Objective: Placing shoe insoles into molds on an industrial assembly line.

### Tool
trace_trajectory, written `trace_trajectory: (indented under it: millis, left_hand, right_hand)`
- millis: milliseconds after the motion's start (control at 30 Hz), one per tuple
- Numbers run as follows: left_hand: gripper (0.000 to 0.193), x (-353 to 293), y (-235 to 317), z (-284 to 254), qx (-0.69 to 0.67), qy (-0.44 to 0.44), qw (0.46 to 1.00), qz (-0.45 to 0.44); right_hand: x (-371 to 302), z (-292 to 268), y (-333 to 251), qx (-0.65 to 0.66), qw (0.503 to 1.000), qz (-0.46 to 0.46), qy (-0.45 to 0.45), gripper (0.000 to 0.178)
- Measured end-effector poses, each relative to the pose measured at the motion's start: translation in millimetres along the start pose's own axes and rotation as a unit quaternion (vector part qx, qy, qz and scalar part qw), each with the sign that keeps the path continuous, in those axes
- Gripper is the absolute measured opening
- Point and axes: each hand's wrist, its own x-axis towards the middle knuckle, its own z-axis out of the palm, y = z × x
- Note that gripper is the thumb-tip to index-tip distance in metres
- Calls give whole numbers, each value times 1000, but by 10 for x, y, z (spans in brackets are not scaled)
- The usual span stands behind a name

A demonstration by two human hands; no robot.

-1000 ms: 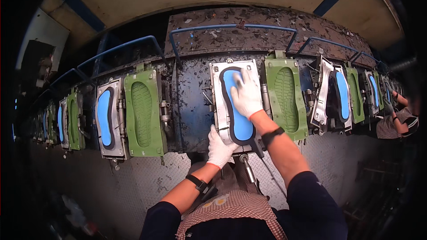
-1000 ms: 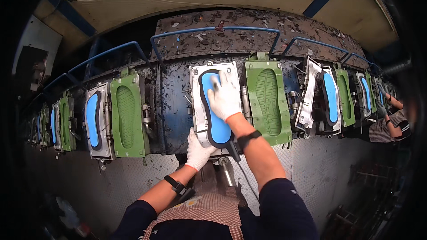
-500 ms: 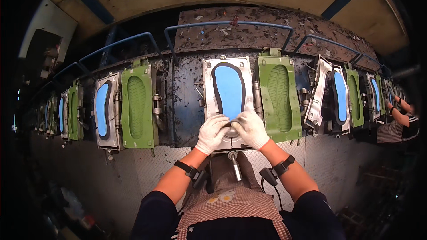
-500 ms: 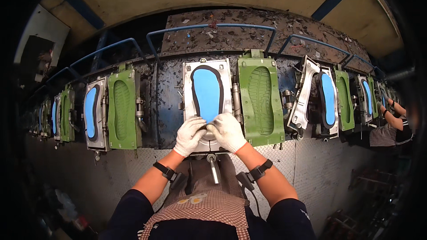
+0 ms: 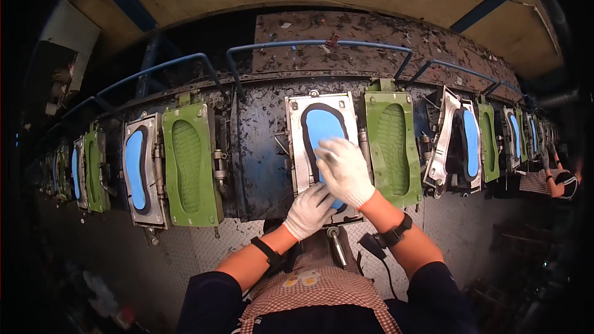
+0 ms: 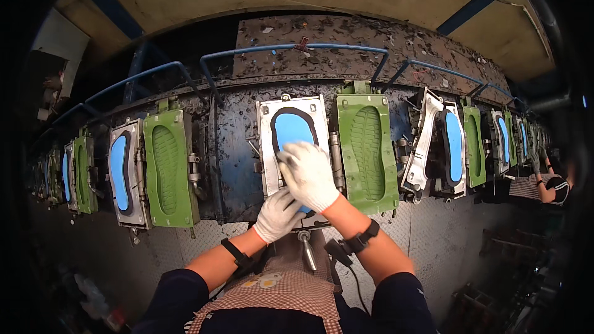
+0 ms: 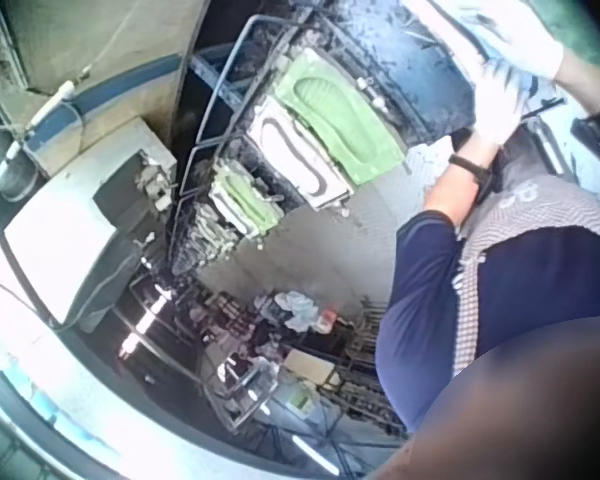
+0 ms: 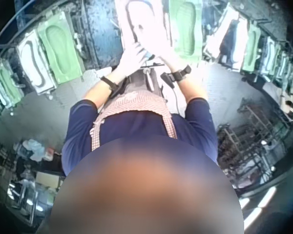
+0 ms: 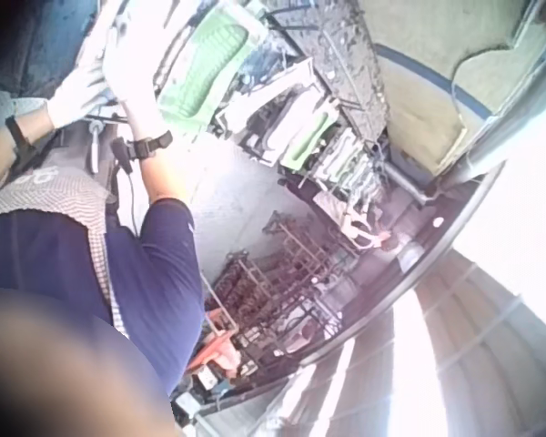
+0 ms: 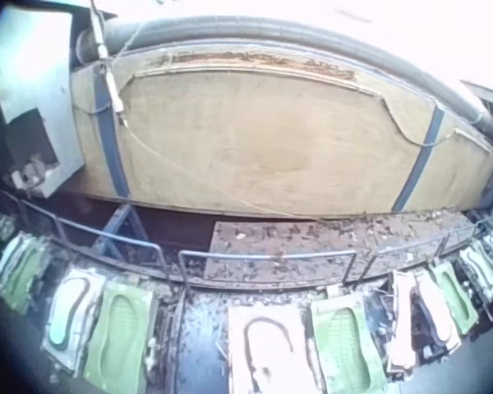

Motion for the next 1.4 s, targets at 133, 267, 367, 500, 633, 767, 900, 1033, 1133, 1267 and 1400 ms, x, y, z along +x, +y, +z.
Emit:
trace_trajectory:
  millis: [133, 267, 367, 500, 633, 767, 900, 1033, 1133, 1267, 1400]
  left_hand:
    - [47, 40, -2, 11, -25, -4, 1000, 6]
    - [48, -47, -160, -6, -28, -2, 1000, 8]
    - [41, 19, -166, 11, -26, 15, 999, 12]
    - [35, 62, -136, 3, -18, 20, 999, 29]
    - [37, 416, -222, -88, 42, -125, 979, 153]
    - [44, 810, -443, -221, -24, -342, 917, 202]
    - [90, 884, -400, -185, -71, -362, 911, 185]
    - [91, 961, -361, -77, -37, -361, 911, 196]
    - [82, 953, -380, -45, -74, -344, 920, 174]
    - [51, 945, -1020, -276, -147, 112, 976, -114]
    - [74, 392, -1970, -113, -489, 233, 578, -610]
  right_hand:
    - [672, 487, 398, -99, 992, 60, -41, 32]
    - [735, 687, 336, -112, 992, 53, -28, 30]
    - [859, 809, 351, -226, 967, 79, -85, 24]
    - [885, 813, 462, -233, 964, 96, -84, 29]
    - [577, 465, 566, 92, 975, 201, 4, 51]
    - [-724, -95, 138, 215, 914, 339, 49, 35]
    - [-2143, -211, -403, 523, 555, 635, -121, 32]
    - [-1719, 103, 142, 544, 436, 524, -489, 19]
    - [-829, -18, 386, 143, 549, 242, -787, 39]
    - [-1233, -326, 201, 64, 796, 183, -573, 56]
    - [-1424, -570, 121, 165, 840, 238, -458, 57]
